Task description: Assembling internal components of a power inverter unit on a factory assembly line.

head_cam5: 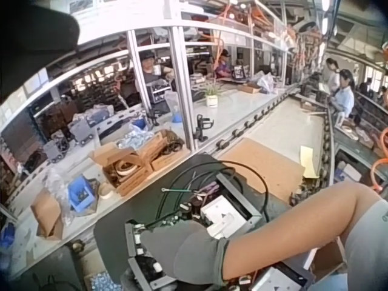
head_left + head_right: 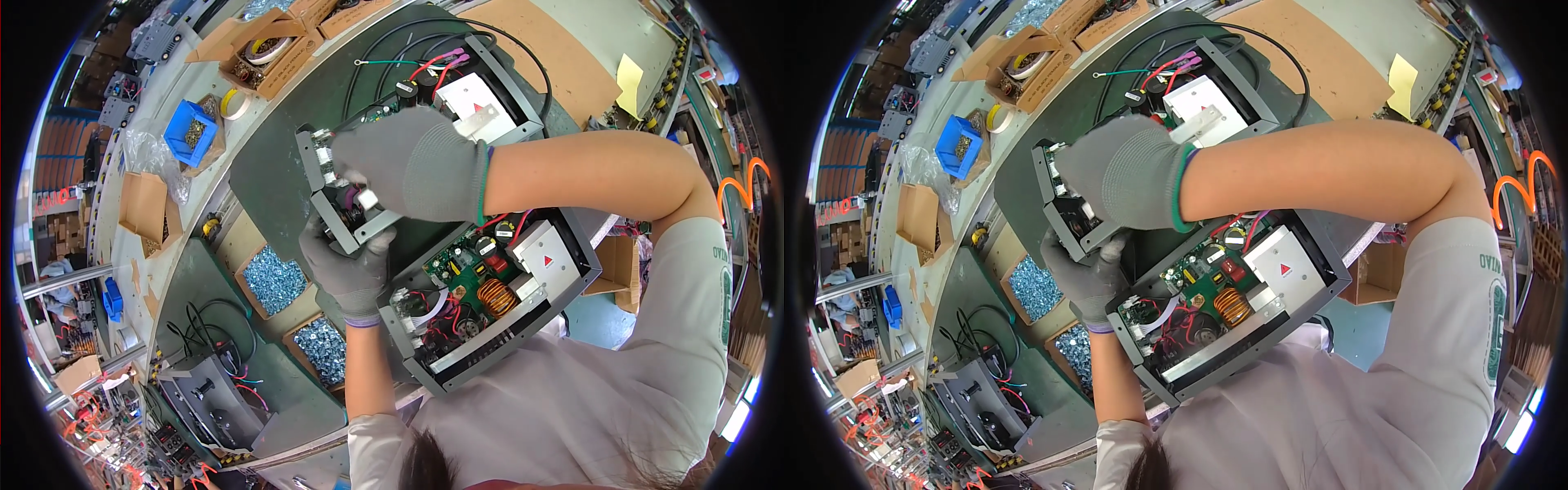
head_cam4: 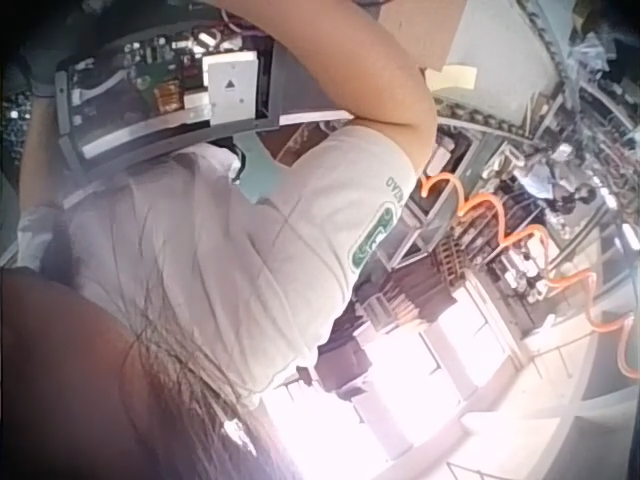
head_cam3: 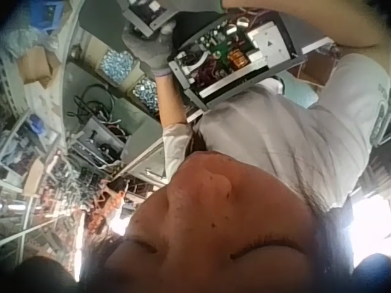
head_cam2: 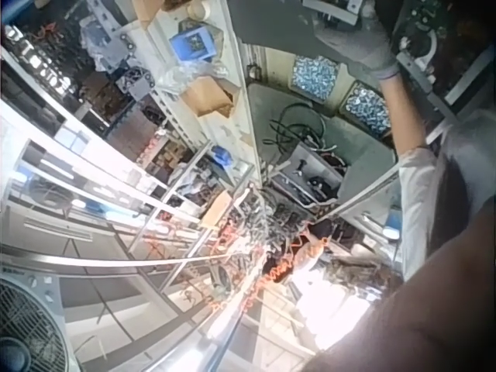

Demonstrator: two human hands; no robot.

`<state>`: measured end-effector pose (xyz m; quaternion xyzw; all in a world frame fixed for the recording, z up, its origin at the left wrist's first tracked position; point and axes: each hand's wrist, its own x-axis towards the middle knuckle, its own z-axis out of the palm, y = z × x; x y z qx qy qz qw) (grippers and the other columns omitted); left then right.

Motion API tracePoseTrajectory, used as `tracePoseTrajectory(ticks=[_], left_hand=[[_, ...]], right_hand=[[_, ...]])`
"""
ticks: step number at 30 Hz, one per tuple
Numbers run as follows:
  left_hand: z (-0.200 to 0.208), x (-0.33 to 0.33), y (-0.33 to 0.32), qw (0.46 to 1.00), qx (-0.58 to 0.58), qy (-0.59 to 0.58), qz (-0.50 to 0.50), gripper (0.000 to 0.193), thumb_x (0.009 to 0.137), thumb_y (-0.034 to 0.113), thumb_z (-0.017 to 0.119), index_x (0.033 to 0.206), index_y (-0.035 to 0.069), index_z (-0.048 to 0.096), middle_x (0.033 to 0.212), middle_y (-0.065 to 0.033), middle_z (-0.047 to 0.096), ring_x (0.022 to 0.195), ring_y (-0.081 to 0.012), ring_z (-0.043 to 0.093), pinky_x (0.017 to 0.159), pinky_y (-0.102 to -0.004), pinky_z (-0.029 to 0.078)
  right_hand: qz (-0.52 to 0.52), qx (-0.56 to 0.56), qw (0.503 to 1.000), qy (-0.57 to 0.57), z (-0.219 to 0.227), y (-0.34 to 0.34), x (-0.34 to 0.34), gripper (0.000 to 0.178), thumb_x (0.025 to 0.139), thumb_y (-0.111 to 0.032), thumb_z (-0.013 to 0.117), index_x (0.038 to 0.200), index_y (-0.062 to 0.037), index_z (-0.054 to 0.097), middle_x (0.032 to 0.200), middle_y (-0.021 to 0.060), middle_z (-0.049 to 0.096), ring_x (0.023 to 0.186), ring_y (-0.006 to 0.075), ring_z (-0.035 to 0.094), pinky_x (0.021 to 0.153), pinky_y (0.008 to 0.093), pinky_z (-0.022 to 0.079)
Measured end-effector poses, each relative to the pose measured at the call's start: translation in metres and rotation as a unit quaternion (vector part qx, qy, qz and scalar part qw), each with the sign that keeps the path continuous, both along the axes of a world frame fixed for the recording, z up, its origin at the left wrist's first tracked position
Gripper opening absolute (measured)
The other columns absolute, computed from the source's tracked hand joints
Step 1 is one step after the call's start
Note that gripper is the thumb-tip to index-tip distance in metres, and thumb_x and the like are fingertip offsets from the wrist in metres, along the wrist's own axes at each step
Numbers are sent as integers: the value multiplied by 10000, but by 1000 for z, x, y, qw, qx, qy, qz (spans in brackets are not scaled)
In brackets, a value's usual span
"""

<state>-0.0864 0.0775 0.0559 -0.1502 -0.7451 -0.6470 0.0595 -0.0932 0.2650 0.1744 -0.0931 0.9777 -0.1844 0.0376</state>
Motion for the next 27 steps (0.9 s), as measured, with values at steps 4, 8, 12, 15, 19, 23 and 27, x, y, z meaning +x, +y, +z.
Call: tracePoseTrajectory(ticks=[4,8,12,15,19,23,27], left_hand=[[20,2,-16,994,-99,37,-4,1019,680,620,863,1309,-71,458,1238,-175,561,1103,-267,604,933,-384,504],[84,23,-17,978,-114,124,120,678,907,527,692,1222,-60,561,1109,-149,623,987,-236,598,861,-362,488],[151,47,-4,991,10,-123,-52,433,979,408,648,1008,-21,691,760,-30,632,695,-119,556,679,-262,449],[157,57,0,962,172,-209,-25,389,992,371,646,1094,-3,684,727,15,569,628,-46,442,574,-233,339],[150,61,5,952,278,-124,-25,376,1001,371,640,1145,24,654,788,16,598,677,-55,489,617,-225,378],[134,66,13,950,310,-32,32,387,1004,379,633,1188,39,611,878,-4,634,767,-75,547,702,-239,440],[138,78,8,949,316,-9,-3,385,1004,384,632,1184,50,569,976,-26,648,857,-90,571,777,-263,465]], right_hand=[[-32,-67,980,187,10,6,-3,247,859,-228,695,1069,-105,649,903,130,703,841,321,716,710,434,560],[9,-175,916,361,27,-10,1,231,889,-303,678,1058,-154,627,906,81,670,801,318,694,660,423,533],[31,-129,910,393,41,-32,20,154,898,-183,639,1050,-156,652,889,50,660,747,258,669,582,369,501],[20,-161,892,423,44,-44,26,161,919,-238,620,1054,-158,654,883,79,647,756,305,661,609,389,507],[46,-203,885,417,50,-50,43,155,936,-237,616,1049,-134,647,898,91,655,802,315,667,645,393,523],[58,-276,863,420,59,-55,55,157,908,-205,637,1028,-102,638,907,106,656,806,335,664,672,407,533],[55,-268,882,385,64,-50,71,155,871,-171,653,1017,-122,645,912,94,654,820,326,668,679,420,539]])
